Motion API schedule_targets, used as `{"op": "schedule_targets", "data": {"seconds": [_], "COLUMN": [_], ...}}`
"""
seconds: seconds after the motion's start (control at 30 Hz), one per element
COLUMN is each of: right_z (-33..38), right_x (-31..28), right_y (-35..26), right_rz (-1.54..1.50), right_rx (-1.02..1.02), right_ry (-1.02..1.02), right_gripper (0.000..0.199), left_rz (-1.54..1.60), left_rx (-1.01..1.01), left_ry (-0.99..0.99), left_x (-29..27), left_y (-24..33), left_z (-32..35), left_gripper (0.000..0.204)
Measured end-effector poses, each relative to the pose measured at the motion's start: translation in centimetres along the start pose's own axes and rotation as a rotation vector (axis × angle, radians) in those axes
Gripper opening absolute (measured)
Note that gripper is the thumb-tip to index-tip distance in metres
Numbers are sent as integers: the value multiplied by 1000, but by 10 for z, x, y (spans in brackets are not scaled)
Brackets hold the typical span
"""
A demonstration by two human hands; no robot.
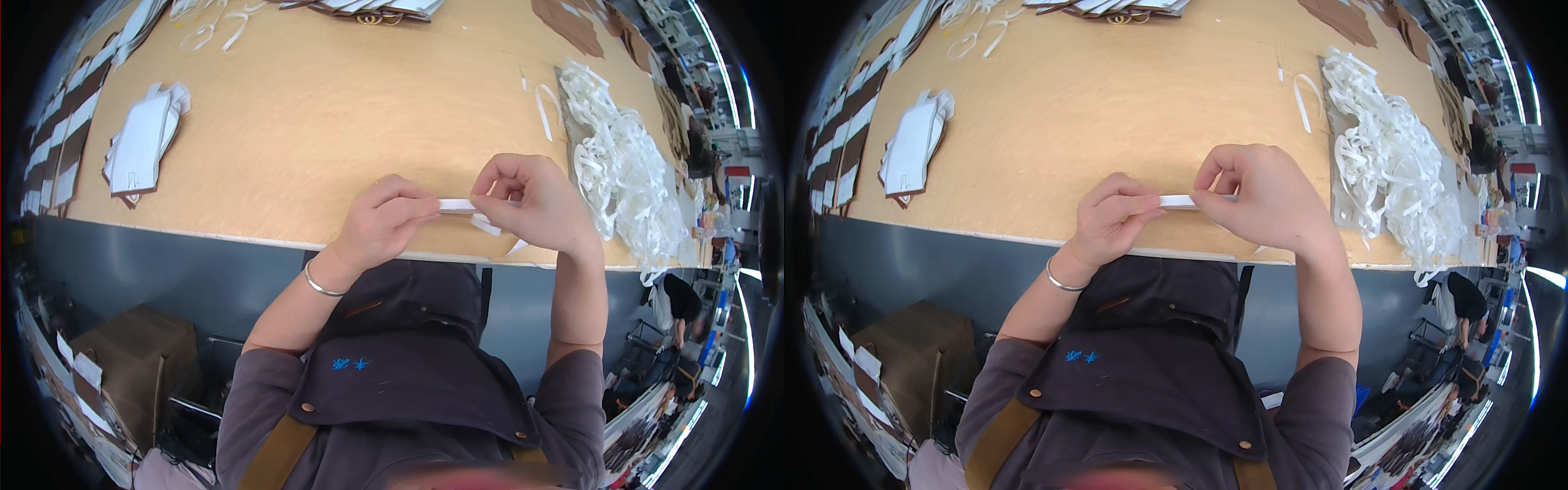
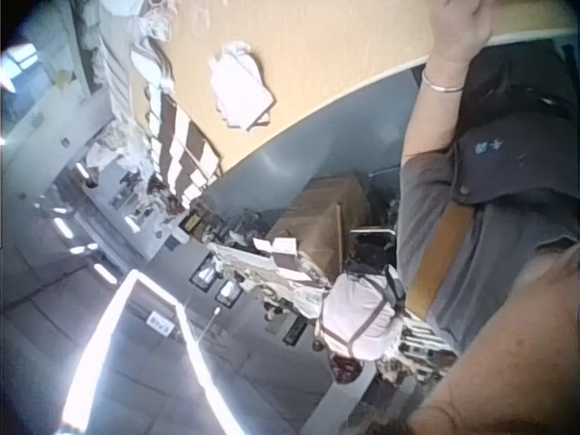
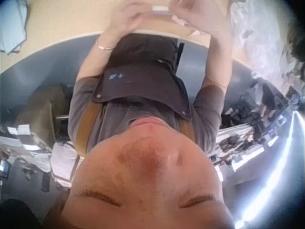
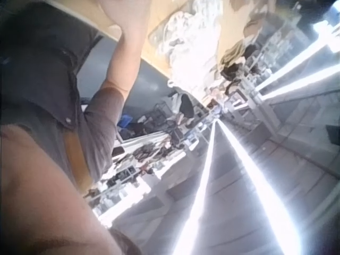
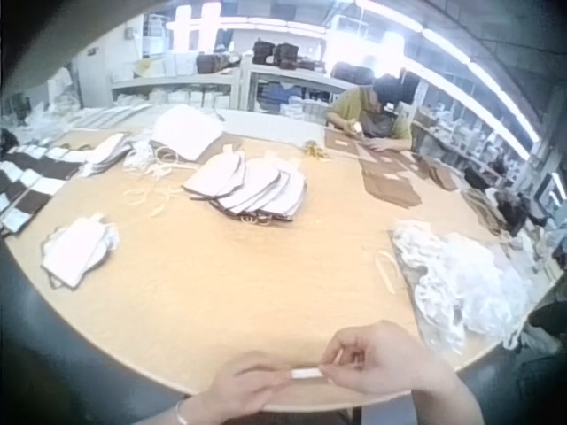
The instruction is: Manually aligning and assembling leather components for a bag.
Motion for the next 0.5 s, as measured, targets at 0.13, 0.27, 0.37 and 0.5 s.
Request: {"op": "schedule_targets", "data": {"seconds": [0.13, 0.27, 0.37, 0.5], "right_z": [28, 54, 61, 55], "right_x": [-32, -57, -58, -50], "right_y": [30, 70, 90, 102], "right_rz": [-200, -333, -353, -355], "right_rx": [-7, -20, 4, -1], "right_ry": [-65, -43, 1, 29], "right_gripper": [14, 12, 13, 14], "left_rz": [-19, -42, -62, -57], "left_rx": [50, 33, 21, 16], "left_ry": [-52, -98, -113, -135], "left_x": [0, -1, -1, 0], "left_y": [2, 6, 7, 5], "left_z": [1, -3, -6, -4], "left_gripper": [26, 27, 29, 30]}}
Point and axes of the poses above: each hand's wrist, its own z-axis away from the middle knuckle, its own x-axis out of the palm, y = z × x, the point moved 8 cm from there along -z, towards the middle knuckle, and after that the axes turned 15 degrees about -y, right-handed, at the moved point
